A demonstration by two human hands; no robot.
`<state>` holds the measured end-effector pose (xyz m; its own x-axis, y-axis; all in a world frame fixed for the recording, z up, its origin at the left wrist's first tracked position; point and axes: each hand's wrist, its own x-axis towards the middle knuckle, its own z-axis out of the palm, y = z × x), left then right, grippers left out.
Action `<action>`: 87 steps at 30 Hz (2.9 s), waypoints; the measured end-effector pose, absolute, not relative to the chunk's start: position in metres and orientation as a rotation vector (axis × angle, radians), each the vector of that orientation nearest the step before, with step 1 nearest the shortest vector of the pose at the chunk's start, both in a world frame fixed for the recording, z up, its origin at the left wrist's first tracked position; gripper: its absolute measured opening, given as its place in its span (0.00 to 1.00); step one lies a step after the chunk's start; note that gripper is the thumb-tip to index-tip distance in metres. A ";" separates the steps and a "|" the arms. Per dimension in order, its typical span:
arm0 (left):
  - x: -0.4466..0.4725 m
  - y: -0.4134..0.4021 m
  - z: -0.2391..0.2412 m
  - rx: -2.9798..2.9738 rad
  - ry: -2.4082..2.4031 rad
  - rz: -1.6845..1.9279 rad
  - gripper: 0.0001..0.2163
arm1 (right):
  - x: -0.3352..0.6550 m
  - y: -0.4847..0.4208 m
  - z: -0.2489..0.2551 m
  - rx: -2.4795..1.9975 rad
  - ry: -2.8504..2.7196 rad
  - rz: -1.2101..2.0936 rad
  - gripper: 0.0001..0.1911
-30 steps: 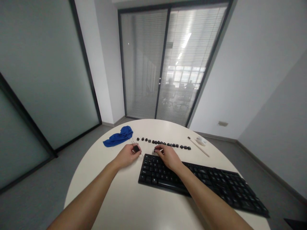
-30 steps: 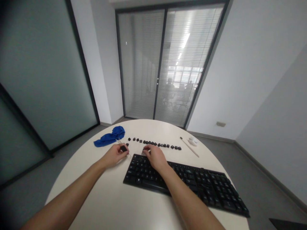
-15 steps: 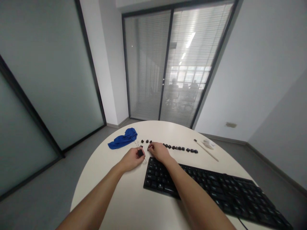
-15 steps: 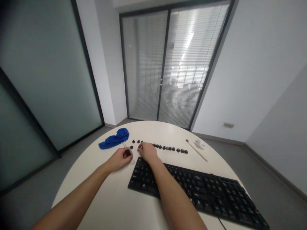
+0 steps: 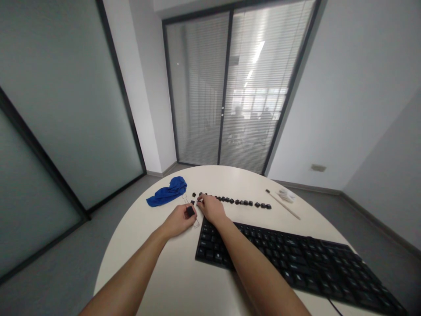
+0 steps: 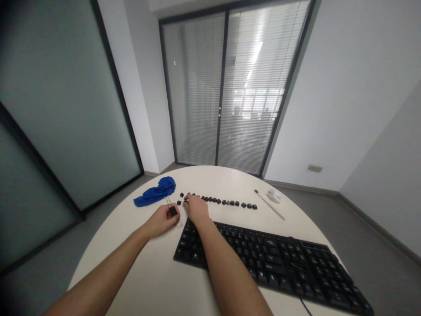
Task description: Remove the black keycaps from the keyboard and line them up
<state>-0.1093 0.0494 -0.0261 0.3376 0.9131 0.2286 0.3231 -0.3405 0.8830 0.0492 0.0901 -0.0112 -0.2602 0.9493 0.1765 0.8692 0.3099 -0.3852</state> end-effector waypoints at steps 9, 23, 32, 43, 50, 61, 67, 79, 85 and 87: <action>-0.111 0.050 -0.030 1.846 1.110 0.987 0.02 | 0.051 0.087 -0.010 -1.632 -2.224 0.296 0.12; -0.100 0.039 -0.012 1.875 1.158 1.044 0.09 | 0.114 0.043 0.024 -1.630 -2.280 0.251 0.12; -0.069 0.023 -0.007 2.012 1.092 1.041 0.09 | 0.159 -0.005 0.004 -1.389 -2.304 0.367 0.17; -0.061 0.020 -0.010 2.018 1.185 1.030 0.11 | 0.158 -0.008 -0.001 -1.340 -2.318 0.300 0.17; -0.056 0.024 -0.014 1.988 1.263 1.077 0.11 | 0.157 -0.011 -0.001 -1.328 -2.332 0.295 0.17; -0.051 0.029 -0.016 1.846 1.198 1.032 0.11 | 0.157 -0.012 0.000 -1.309 -2.340 0.306 0.17; -0.052 0.021 -0.004 1.959 1.177 0.951 0.11 | 0.157 -0.011 -0.003 -1.302 -2.332 0.308 0.16; -0.052 0.016 -0.010 2.069 1.132 0.914 0.11 | 0.157 -0.012 0.000 -1.304 -2.339 0.316 0.16; -0.053 0.018 -0.014 2.007 1.102 0.961 0.11 | 0.158 -0.011 -0.001 -1.290 -2.323 0.319 0.16; -0.053 0.018 -0.015 2.006 1.106 0.958 0.11 | 0.157 -0.011 -0.001 -1.291 -2.323 0.327 0.16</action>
<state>-0.0535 0.0176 -0.0150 0.3778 0.8807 0.2859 0.4086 -0.4356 0.8021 0.1573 -0.0111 -0.0010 -0.4540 0.8470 0.2766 0.7375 0.5315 -0.4167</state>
